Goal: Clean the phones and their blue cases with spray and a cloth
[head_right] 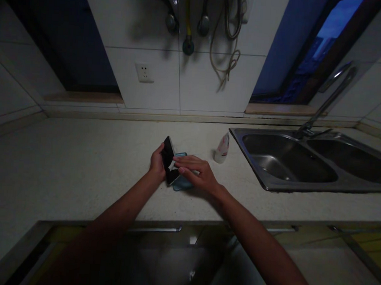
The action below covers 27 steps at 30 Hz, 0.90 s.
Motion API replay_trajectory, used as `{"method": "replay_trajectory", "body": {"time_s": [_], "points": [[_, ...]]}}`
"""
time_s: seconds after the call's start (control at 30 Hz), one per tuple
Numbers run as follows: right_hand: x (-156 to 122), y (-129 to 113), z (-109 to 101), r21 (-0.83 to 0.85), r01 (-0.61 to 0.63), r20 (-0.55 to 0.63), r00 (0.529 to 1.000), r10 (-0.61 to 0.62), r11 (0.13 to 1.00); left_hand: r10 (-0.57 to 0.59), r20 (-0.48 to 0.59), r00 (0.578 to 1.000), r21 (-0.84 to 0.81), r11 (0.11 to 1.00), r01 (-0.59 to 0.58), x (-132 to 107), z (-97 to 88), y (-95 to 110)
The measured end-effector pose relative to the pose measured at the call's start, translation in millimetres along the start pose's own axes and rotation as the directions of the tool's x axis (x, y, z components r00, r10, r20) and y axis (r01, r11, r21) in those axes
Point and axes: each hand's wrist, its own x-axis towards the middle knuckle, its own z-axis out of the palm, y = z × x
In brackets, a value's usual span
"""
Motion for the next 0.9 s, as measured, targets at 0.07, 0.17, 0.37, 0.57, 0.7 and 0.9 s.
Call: {"method": "replay_trajectory", "body": {"time_s": [0.07,0.17,0.37,0.57,0.7,0.9], "points": [[2,-3,0,0.007,0.079,0.025,0.997,-0.079,0.997,0.032,-0.034,0.999,-0.011,0.999,-0.032,-5,6.8,-1],[3,-6,1,0.009,0.168,0.074,0.983,-0.168,0.986,0.053,-0.055,0.997,-0.022,0.998,-0.055,-14,18.7,-1],[1,-10,7,-0.014,0.236,0.135,0.963,-0.232,0.972,0.012,-0.074,0.997,0.065,0.998,-0.007,-26,25.3,5],[3,-13,9,-0.009,0.29,0.056,0.956,-0.289,0.957,0.013,0.039,0.999,0.164,0.986,-0.019,-37,27.4,2],[2,-12,9,-0.066,0.295,0.1,0.952,-0.288,0.953,0.025,0.142,0.99,0.108,0.993,-0.041,-42,30.1,2],[0,-10,10,-0.142,0.317,0.211,0.935,-0.284,0.938,-0.059,0.234,0.97,-0.076,0.994,0.079,-42,29.5,12]]}}
